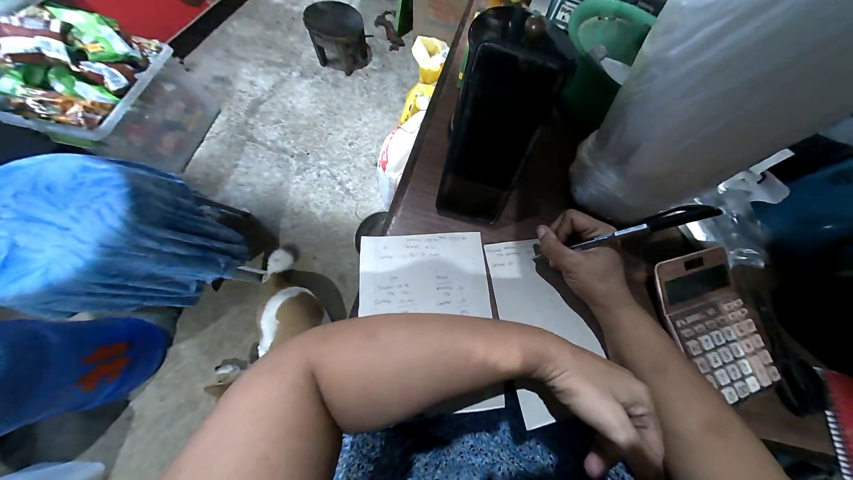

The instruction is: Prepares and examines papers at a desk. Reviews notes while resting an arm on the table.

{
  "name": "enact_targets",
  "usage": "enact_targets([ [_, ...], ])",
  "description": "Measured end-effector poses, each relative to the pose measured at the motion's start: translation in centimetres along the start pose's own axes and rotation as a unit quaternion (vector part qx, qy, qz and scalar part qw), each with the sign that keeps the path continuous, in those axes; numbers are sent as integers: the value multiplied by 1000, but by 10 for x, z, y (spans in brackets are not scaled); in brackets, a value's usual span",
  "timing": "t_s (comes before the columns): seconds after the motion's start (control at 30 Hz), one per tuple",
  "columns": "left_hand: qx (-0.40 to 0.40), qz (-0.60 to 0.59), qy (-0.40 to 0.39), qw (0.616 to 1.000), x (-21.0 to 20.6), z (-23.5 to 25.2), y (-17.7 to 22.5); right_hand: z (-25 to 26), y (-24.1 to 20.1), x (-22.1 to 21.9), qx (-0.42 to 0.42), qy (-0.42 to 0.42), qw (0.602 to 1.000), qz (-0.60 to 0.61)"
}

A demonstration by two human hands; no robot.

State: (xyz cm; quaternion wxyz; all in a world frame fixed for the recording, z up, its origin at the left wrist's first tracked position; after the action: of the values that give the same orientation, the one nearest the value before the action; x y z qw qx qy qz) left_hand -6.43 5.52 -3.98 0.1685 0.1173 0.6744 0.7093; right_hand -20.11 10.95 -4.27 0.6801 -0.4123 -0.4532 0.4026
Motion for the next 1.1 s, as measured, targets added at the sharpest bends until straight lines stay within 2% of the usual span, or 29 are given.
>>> enact_targets([
  [0.2,-1,-57,-20,998,-1,0,-2,-1,-2,1,15,-7,1000,-15],
  [0.27,-19,-50,-28,998,0,0,-1,-1,-1,1,9,-7,1000,-10],
  [0.57,1,6,-51,999,2,-2,5,0,2,1,15,-8,1000,8],
  [1.1,-2,18,-56,998,3,-2,5,0,2,1,10,-4,1000,-12],
])
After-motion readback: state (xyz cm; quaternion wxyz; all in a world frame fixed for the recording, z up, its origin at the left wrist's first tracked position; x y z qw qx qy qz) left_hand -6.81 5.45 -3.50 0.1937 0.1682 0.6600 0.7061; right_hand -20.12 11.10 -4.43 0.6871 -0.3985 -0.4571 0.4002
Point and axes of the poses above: each hand's wrist, its own z-axis towards the middle knuckle, its own x-axis out of the back of the hand, y = z × x, the point moved 8 cm from there along z, towards the middle knuckle, and after that the axes turned 3 degrees about x, right-handed, at the moved point
